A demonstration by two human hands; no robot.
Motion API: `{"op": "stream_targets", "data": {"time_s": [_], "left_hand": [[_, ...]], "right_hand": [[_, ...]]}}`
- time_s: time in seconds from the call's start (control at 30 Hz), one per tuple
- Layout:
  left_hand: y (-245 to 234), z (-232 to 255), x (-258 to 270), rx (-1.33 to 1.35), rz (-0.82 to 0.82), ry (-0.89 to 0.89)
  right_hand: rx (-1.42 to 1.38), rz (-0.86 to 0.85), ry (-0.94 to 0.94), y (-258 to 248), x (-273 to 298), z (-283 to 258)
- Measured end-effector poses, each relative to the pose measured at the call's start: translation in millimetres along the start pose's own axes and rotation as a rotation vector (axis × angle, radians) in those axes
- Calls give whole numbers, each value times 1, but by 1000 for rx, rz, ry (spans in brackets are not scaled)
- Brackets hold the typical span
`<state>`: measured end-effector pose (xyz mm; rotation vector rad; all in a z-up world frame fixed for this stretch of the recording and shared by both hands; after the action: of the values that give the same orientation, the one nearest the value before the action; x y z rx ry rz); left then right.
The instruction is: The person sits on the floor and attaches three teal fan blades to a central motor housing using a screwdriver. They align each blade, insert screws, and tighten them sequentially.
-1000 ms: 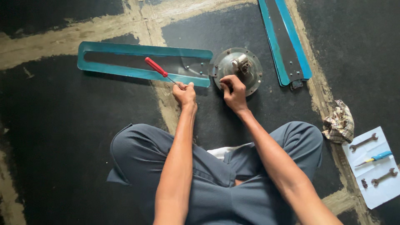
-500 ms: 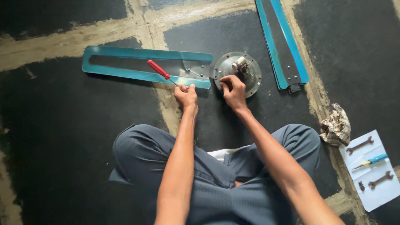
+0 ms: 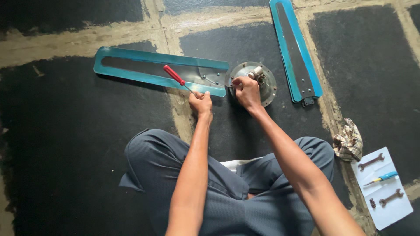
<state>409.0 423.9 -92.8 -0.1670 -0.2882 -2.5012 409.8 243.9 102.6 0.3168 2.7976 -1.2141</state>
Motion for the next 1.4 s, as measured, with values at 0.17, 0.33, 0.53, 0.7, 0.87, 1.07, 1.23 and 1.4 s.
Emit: {"op": "stream_targets", "data": {"time_s": [0.17,0.33,0.53,0.7,0.87,1.07,1.23,1.4], "left_hand": [[1,3,0,-8,1,-4],[-3,19,6,-112,9,-29],[-2,26,7,-90,-9,-13],[-10,45,11,-327,-22,14],[-15,61,15,-429,-26,21],[-16,44,9,-456,-30,85],[-14,40,9,-493,-39,95],[-14,47,10,-575,-55,94]], "right_hand": [[105,-42,-2,1,-1,-13],[195,-83,-55,5,-4,-16],[381,-104,-144,19,-7,-8],[413,-128,-196,31,-11,5],[494,-151,-230,42,-12,15],[378,-130,-222,32,-7,7],[349,-116,-210,29,-4,5],[441,-129,-198,39,-7,9]]}}
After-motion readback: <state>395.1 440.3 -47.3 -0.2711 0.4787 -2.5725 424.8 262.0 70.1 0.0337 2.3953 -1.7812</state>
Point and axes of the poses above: each hand's wrist, its own x-axis away from the middle knuckle, its own y-axis out of the palm, z = x × y, the point moved 7 cm from there along -x, towards the middle knuckle, and after that the axes turned 10 degrees about y, right-handed, at the moved point
